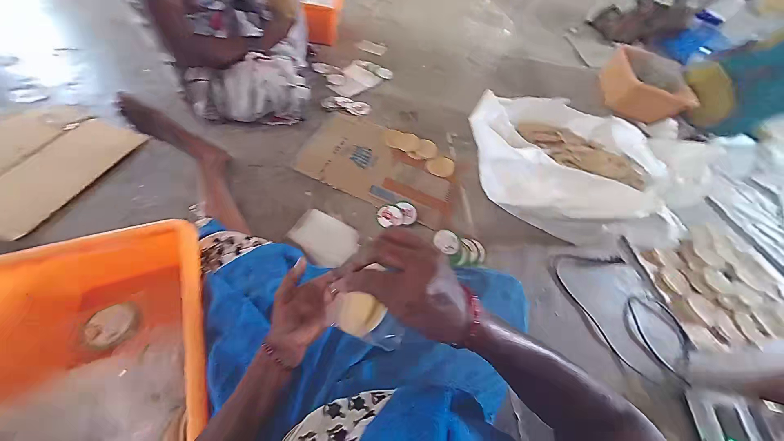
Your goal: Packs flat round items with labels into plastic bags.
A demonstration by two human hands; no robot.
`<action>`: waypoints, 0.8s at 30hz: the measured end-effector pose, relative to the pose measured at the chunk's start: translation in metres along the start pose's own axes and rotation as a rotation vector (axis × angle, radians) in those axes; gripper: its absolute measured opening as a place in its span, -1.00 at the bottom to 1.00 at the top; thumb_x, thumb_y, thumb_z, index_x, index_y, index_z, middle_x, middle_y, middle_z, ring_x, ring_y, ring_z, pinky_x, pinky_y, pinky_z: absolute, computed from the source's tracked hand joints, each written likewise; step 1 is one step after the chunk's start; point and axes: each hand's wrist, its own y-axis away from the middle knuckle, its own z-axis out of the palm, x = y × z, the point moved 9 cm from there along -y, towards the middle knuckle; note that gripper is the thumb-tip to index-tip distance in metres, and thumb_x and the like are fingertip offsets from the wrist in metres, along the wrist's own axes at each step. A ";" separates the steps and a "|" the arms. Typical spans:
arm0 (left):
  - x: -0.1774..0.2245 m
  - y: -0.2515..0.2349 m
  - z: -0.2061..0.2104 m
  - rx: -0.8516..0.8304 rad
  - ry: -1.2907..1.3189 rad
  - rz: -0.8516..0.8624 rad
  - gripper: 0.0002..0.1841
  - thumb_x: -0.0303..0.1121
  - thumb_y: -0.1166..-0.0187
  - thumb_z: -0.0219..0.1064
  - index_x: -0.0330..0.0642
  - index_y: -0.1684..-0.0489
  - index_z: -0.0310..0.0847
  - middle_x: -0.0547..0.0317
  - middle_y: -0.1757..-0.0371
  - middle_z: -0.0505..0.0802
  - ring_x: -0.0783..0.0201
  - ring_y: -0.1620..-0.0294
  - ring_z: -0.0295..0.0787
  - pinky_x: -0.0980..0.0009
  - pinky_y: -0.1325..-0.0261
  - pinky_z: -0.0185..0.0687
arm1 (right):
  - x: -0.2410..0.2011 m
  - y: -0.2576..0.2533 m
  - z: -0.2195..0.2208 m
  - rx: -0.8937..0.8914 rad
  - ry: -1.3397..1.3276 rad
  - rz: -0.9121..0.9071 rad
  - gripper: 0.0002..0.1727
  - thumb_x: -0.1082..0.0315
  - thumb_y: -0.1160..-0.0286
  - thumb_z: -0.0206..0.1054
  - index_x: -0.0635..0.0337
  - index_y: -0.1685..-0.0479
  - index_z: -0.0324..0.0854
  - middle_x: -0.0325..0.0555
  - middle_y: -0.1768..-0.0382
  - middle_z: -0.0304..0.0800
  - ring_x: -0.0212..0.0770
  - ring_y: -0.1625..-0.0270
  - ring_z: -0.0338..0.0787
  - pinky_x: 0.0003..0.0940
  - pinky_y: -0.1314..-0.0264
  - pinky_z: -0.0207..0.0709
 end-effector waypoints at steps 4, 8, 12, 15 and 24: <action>-0.018 0.026 -0.012 -0.061 -0.045 -0.101 -0.75 -0.14 -0.58 0.36 0.01 0.00 0.89 0.26 0.02 0.95 0.42 -0.02 0.90 0.47 -0.15 0.80 | 0.003 0.013 0.013 0.023 -0.073 -0.071 -0.84 0.46 -0.54 0.36 0.14 0.30 0.87 -0.09 0.29 0.87 -0.10 0.02 0.81 -0.21 -0.06 0.58; -0.020 0.016 -0.036 0.075 -0.063 -0.127 -0.75 -0.22 -0.47 0.51 -0.03 -0.03 0.86 0.17 0.01 0.94 0.34 0.01 0.91 0.38 -0.07 0.85 | 0.039 0.028 0.010 0.072 -0.040 0.014 -0.88 0.44 -0.48 0.42 0.16 0.31 0.88 -0.10 0.27 0.91 -0.12 0.03 0.85 -0.14 -0.17 0.63; -0.004 0.004 -0.058 0.413 -0.150 -0.020 -0.74 -0.30 -0.41 0.52 -0.09 -0.01 0.74 0.08 0.09 0.93 0.23 0.08 0.92 0.22 0.05 0.90 | 0.179 0.086 -0.012 0.133 0.049 0.604 -0.87 0.36 -0.51 0.45 0.23 0.21 0.85 -0.04 0.16 0.90 -0.14 0.05 0.88 -0.12 -0.15 0.73; -0.002 -0.004 -0.050 0.367 -0.046 -0.023 -0.71 -0.22 -0.62 0.36 -0.14 -0.17 0.67 -0.04 -0.01 0.90 0.09 0.02 0.93 0.11 0.10 0.92 | 0.311 0.182 -0.017 0.004 0.126 1.234 -0.60 0.16 -0.60 0.38 0.44 0.06 0.74 0.32 0.12 0.80 0.26 -0.01 0.79 0.30 -0.14 0.57; -0.006 -0.008 -0.034 0.387 -0.241 0.037 -0.75 -0.42 -0.31 0.63 -0.15 0.09 0.78 -0.03 0.19 0.93 0.21 0.37 0.93 0.31 0.42 0.88 | 0.401 0.318 0.004 -0.311 0.210 1.633 -0.53 0.18 -0.15 0.73 0.36 0.09 0.79 0.37 -0.05 0.80 0.37 -0.21 0.74 0.44 -0.25 0.52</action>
